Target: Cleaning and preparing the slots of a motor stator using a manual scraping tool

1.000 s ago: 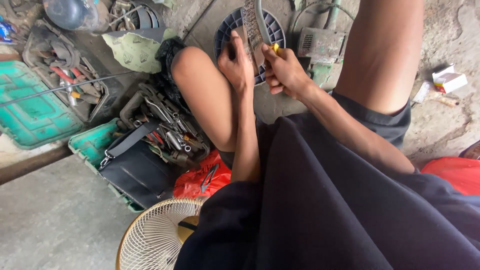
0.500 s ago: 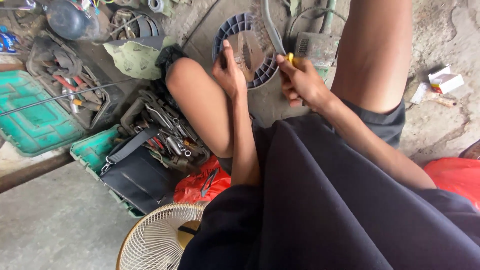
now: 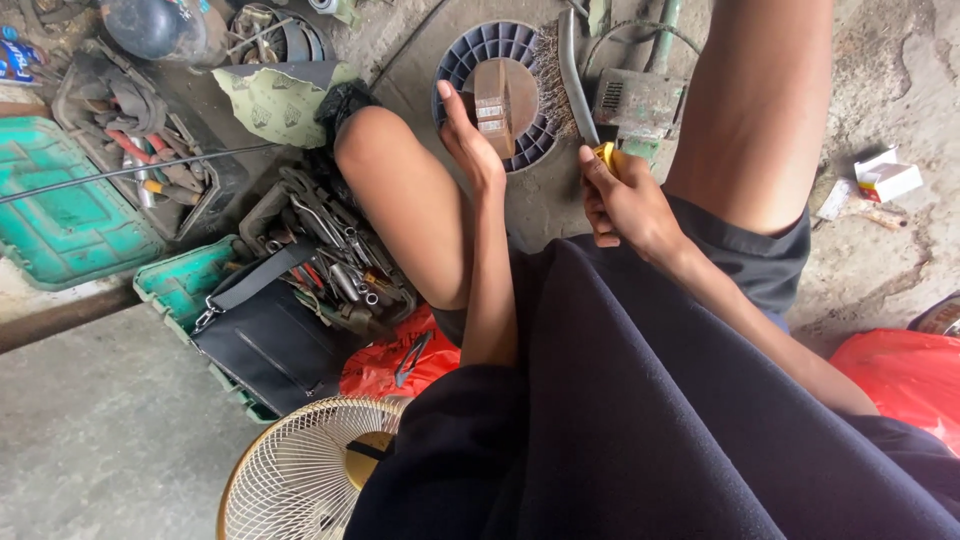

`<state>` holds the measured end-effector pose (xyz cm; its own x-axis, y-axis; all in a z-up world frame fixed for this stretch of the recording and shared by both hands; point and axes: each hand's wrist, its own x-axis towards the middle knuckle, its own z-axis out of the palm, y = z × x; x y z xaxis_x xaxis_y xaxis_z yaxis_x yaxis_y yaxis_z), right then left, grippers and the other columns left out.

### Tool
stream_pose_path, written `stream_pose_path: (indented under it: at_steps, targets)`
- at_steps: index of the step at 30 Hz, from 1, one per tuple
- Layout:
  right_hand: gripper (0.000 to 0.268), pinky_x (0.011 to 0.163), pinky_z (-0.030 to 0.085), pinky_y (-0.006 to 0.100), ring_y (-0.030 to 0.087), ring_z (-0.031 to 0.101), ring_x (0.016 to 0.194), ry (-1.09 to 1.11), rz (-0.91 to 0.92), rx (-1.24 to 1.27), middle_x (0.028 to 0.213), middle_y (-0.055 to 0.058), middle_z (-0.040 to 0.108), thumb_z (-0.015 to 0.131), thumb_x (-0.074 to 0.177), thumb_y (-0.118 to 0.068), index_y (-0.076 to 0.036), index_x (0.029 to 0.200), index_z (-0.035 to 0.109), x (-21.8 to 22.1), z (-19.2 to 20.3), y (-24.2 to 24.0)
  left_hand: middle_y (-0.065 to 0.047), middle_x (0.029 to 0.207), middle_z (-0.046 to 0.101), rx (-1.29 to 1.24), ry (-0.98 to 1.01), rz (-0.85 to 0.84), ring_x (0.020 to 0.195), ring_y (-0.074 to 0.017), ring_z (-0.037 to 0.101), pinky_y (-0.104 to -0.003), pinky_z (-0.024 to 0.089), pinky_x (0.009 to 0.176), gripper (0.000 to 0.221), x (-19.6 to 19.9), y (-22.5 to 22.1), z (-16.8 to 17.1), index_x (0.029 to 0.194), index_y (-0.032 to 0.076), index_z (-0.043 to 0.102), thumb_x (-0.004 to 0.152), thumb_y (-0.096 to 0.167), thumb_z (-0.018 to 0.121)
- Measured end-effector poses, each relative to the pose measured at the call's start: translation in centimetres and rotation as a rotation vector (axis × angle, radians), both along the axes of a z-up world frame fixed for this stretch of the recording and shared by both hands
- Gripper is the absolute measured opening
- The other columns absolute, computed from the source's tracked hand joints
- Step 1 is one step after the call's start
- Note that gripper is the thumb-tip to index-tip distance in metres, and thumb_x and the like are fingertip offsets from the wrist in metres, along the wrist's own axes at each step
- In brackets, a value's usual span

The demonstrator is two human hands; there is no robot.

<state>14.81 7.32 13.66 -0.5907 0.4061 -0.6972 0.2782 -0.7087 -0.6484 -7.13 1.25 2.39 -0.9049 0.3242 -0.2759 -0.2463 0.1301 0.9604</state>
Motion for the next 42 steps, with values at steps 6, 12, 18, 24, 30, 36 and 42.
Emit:
stream_pose_path:
  at_steps: [6,12,18,24,30,36,42]
  targets:
    - [0.042,0.038,0.034,0.03,0.012,0.042,0.05,-0.047,0.084,0.167,0.074,0.004,0.05,0.06,0.126,-0.04,-0.006,0.102,0.054,0.3,0.7,-0.6,-0.017,0.118,0.078,0.13,-0.046,-0.093,0.101,-0.0243,0.073,-0.041,0.058,0.097,0.086,0.6,-0.2,-1.0,0.118,-0.002,0.074,0.111,0.077,0.043]
    - [0.041,0.039,0.033,0.03,0.011,0.039,0.05,-0.049,0.093,0.152,0.074,0.002,0.047,0.06,0.126,-0.04,-0.007,0.103,0.055,0.0,0.2,-0.8,-0.009,0.095,0.071,0.059,0.105,-0.159,0.083,-0.019,0.061,-0.037,0.053,0.083,0.071,2.3,-0.5,2.2,0.1,0.003,0.067,0.114,0.068,0.042]
    - [0.042,0.041,0.032,0.029,0.012,0.039,0.051,-0.073,0.06,0.155,0.071,0.002,0.046,0.06,0.127,-0.041,-0.006,0.104,0.056,1.0,-0.8,0.2,-0.013,0.122,0.068,-0.196,0.59,-0.15,0.11,-0.0303,0.069,-0.044,0.059,0.102,0.068,5.0,-2.3,-1.6,0.14,0.002,0.06,0.096,0.046,0.089]
    - [0.044,0.041,0.034,0.03,0.013,0.042,0.052,-0.099,0.03,0.197,0.072,0.003,0.046,0.06,0.127,-0.043,-0.005,0.105,0.054,2.2,-1.9,1.4,-0.016,0.117,0.077,-0.37,0.871,-0.033,0.103,-0.0372,0.076,-0.05,0.062,0.105,0.05,5.3,-2.0,-1.8,0.131,0.0,0.069,0.097,0.029,0.091]
    - [0.049,0.033,0.042,0.031,0.014,0.049,0.048,-0.054,-0.026,0.315,0.072,0.005,0.039,0.061,0.132,-0.036,0.007,0.109,0.059,2.5,-1.9,1.6,-0.018,0.112,0.08,-0.404,0.947,-0.138,0.106,-0.0454,0.081,-0.058,0.058,0.098,0.048,1.9,-3.7,-4.9,0.132,0.004,0.076,0.098,0.032,0.093]
    - [0.042,0.041,0.036,0.029,0.013,0.043,0.052,-0.086,0.018,0.233,0.073,0.003,0.047,0.061,0.128,-0.039,-0.006,0.104,0.052,2.6,-1.7,2.3,0.004,0.133,0.088,-0.46,0.969,-0.496,0.131,-0.024,0.08,-0.043,0.053,0.123,0.042,-2.7,-1.9,3.2,0.125,0.015,0.083,0.087,-0.005,0.082]
    - [0.042,0.047,0.051,0.028,0.012,0.056,0.054,-0.024,0.02,0.674,0.077,0.003,0.06,0.081,0.122,-0.034,-0.004,0.112,0.054,-0.3,-4.8,3.2,-0.008,0.132,0.081,0.094,0.991,-0.723,0.144,-0.0293,0.071,-0.043,0.061,0.12,0.033,-5.3,-1.0,4.3,0.114,0.003,0.078,0.09,-0.018,0.086]
